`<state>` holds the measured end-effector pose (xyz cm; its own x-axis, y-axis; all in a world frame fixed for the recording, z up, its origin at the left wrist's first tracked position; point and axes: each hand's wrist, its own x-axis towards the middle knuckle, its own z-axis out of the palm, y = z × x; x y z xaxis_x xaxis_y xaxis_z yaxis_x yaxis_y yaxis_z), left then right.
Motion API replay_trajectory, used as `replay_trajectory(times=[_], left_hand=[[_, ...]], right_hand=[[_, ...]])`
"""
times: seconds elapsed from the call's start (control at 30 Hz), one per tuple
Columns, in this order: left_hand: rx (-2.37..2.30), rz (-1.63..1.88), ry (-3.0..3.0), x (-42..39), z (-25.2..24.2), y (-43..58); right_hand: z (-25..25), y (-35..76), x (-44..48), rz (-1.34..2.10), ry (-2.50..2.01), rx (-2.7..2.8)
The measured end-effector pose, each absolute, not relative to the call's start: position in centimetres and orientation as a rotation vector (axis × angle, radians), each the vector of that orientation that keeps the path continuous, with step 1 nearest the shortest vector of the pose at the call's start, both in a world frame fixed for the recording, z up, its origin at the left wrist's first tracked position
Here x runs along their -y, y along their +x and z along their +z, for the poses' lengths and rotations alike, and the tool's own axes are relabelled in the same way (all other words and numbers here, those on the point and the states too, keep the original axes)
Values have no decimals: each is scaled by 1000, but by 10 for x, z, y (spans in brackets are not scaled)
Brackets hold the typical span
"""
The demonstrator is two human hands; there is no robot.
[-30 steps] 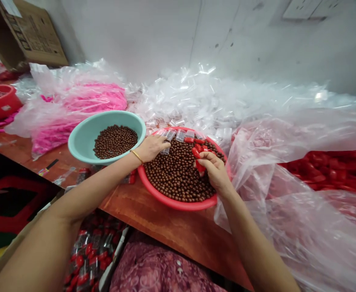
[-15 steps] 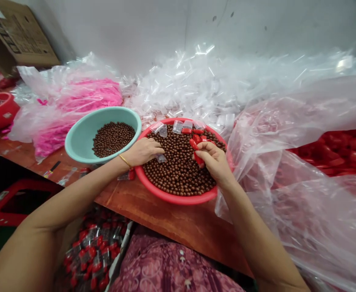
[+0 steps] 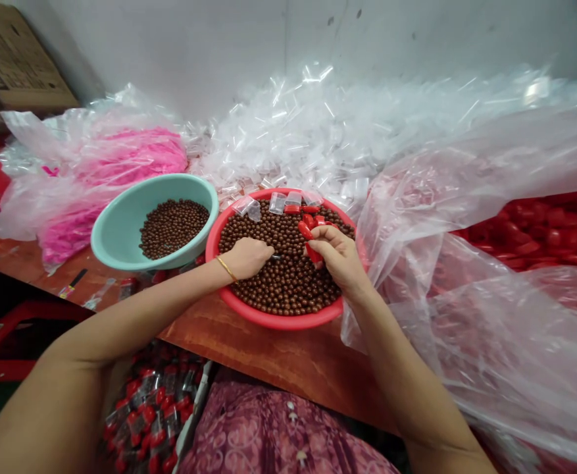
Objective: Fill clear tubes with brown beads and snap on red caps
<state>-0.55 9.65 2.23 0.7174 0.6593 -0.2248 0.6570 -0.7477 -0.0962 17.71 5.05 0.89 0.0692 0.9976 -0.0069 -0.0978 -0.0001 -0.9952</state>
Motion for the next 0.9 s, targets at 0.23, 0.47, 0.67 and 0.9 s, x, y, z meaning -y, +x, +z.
replay_trajectory(times=[0.23,0.47,0.67,0.9], left_hand=[[1673,-500,-3426,-96,10,-1],[2224,-1416,-3710,-82,21,-22],[2019,-1849,-3698,-58,28,-25],[1808,-1953,-3520,-52,22,-34]], right_hand=[[9,178,-51,1193,-1192,1097],[5,177,-53,1165,-1188,1101],[6,174,-50,1107,-1166,1131],[6,172,-48,1081,-1143,1191]])
